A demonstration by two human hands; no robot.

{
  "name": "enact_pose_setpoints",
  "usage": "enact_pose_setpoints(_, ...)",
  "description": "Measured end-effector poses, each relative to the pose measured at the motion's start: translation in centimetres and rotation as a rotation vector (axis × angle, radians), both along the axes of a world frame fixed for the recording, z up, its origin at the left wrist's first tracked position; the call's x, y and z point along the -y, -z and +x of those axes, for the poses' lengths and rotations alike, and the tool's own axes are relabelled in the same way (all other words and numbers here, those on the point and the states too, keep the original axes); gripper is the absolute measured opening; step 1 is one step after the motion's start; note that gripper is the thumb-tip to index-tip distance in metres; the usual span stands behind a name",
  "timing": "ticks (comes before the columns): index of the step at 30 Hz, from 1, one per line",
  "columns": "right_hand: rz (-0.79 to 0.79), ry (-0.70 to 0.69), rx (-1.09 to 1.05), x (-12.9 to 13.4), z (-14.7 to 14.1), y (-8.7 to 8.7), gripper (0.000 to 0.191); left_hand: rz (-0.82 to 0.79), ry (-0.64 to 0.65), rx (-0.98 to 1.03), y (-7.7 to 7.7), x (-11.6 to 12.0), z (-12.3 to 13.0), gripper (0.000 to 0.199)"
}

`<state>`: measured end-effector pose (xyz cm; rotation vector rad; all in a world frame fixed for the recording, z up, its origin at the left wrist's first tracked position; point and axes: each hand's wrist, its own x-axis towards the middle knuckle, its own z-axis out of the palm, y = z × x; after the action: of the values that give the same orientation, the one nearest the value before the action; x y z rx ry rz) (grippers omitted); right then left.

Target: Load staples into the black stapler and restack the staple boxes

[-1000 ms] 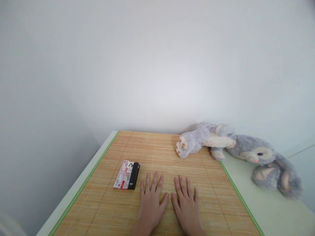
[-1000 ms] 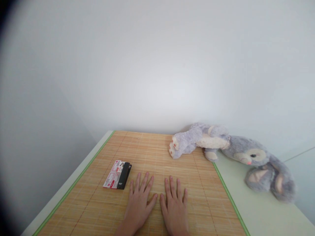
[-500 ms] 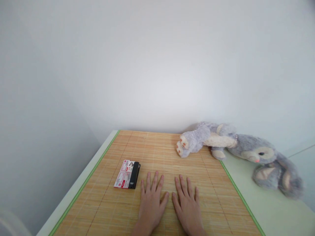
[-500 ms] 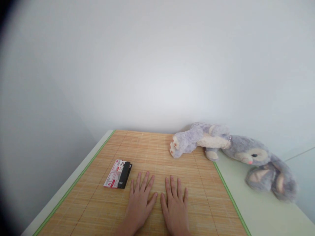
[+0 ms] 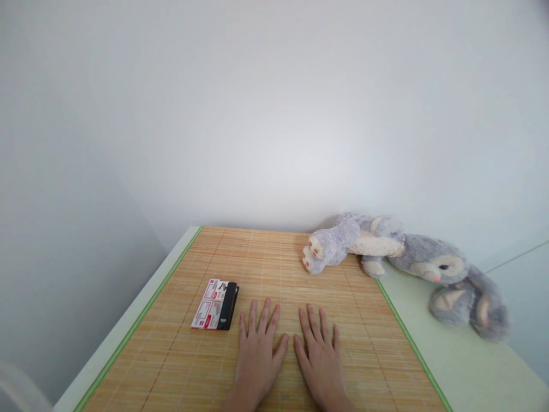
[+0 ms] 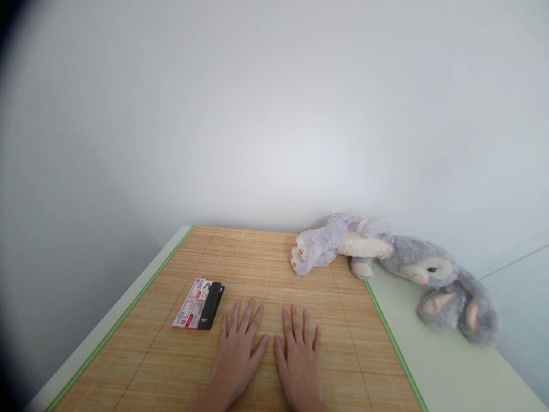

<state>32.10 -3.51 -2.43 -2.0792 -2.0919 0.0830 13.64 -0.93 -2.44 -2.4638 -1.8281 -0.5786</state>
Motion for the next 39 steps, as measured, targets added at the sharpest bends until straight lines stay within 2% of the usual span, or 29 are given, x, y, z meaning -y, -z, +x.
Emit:
enact_pose_setpoints(11, -0.029, 0.011, -0.003, 0.0, -0.2, -0.3, 0.063, 0.032, -0.008, 0.008, 0.3, -0.1, -0.1, 0.069)
enact_pose_setpoints(26, -0.028, 0.014, -0.031, 0.1, -0.1, -0.8, 0.062, -0.001, -0.004, 0.012, 0.1, -0.2, 0.1, 0.067)
enact_pose_setpoints(31, 0.022, 0.082, -0.145, -1.3, -0.1, -1.0, 0.052, -0.001, 0.013, 0.009, -0.1, 1.4, -0.2, 0.067)
enact_pose_setpoints(33, 0.053, 0.103, -0.243, -2.6, -1.5, -1.4, 0.046, -0.010, 0.038, -0.005, 0.1, 2.6, -0.4, 0.068)
enact_pose_setpoints(35, 0.068, 0.048, -0.393, -4.3, -4.3, -2.1, 0.044, -0.030, 0.084, -0.013, 0.9, 3.9, -0.6, 0.071)
enact_pose_setpoints(39, 0.066, -0.160, -0.672, -7.4, -12.7, -4.3, 0.053, -0.053, 0.217, -0.030, 4.8, 5.6, -0.7, 0.078)
